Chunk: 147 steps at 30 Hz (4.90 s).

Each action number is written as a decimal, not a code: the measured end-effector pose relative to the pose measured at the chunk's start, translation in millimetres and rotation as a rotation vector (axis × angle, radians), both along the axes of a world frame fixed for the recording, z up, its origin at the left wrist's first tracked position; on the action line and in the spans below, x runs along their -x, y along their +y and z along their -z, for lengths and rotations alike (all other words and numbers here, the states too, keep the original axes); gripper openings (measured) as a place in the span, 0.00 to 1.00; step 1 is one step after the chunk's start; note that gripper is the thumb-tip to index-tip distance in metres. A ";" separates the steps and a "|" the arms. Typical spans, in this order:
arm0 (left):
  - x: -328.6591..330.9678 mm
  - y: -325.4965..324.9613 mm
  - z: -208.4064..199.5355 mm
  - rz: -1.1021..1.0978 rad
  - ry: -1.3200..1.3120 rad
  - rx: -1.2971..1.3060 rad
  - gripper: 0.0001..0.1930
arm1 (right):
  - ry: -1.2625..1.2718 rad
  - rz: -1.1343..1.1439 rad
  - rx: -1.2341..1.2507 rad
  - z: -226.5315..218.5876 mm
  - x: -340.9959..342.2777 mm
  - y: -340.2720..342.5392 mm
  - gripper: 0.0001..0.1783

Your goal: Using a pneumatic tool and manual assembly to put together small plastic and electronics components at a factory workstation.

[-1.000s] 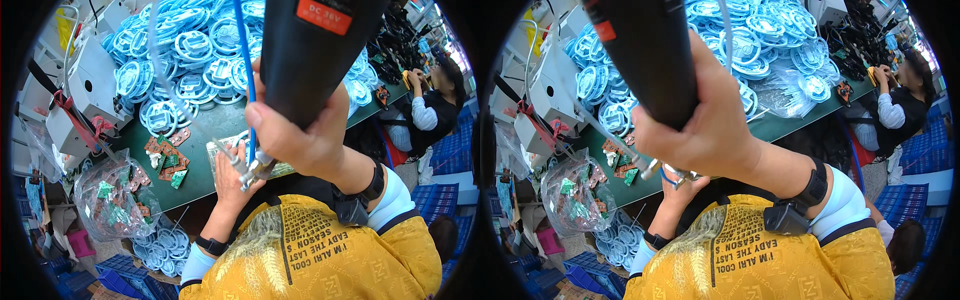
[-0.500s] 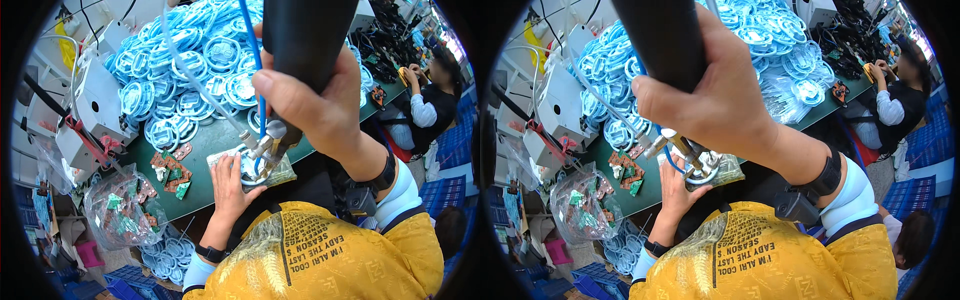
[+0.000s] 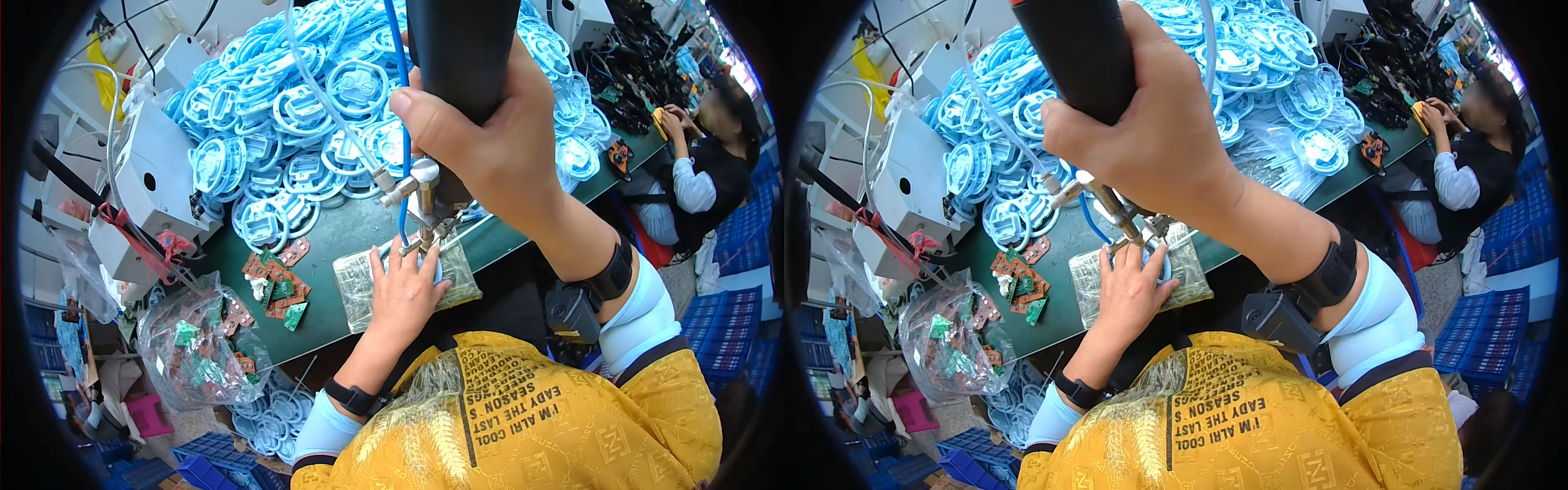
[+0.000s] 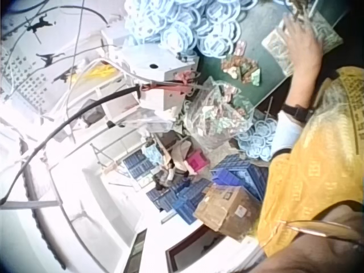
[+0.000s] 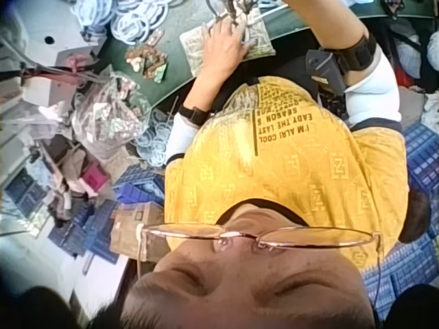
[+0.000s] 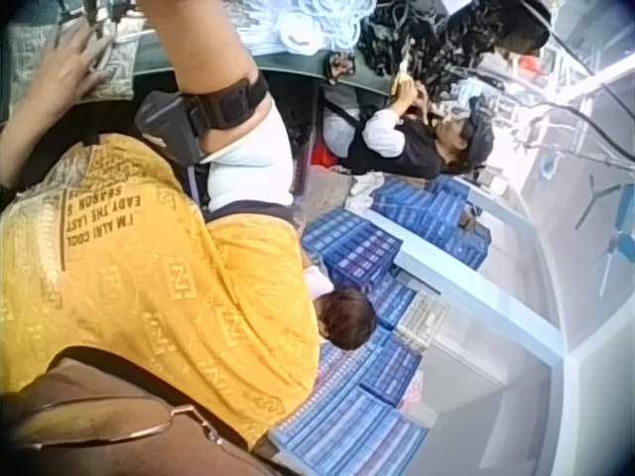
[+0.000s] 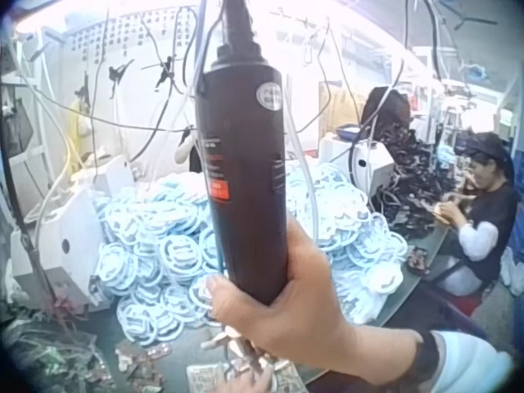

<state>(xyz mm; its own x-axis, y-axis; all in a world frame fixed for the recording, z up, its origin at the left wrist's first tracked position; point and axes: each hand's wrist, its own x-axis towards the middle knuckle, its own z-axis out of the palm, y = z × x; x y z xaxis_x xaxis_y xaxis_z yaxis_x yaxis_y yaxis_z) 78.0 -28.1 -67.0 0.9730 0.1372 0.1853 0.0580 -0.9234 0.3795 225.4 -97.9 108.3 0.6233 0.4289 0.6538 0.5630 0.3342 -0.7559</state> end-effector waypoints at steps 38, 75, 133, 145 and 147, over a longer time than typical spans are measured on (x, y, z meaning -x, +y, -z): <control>23.0 11.7 2.8 -0.136 -0.298 0.303 0.19 | 0.004 -0.207 -0.102 -30.0 14.8 17.7 0.20; 35.7 19.5 20.7 0.059 -0.340 0.185 0.17 | 0.097 -0.077 -0.053 17.2 34.6 -13.5 0.19; 66.6 36.9 -8.0 -0.302 -0.280 0.828 0.36 | -0.236 -0.322 0.633 129.8 67.2 -22.5 0.15; 83.3 52.9 -55.3 0.016 0.128 0.305 0.32 | 0.186 -0.094 0.088 57.0 -53.2 -28.3 0.05; 91.2 51.0 -53.1 0.034 0.175 0.287 0.32 | 0.133 -0.099 0.131 42.9 -42.0 -19.6 0.05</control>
<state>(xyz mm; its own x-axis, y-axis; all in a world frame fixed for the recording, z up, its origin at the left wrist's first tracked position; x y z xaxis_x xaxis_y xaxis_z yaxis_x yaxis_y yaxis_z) -13.2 22.9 -13.9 0.9916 0.1262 -0.0267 0.1161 -0.7830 0.6111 267.4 -117.5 65.3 0.6510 0.5681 0.5033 0.4249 0.2767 -0.8619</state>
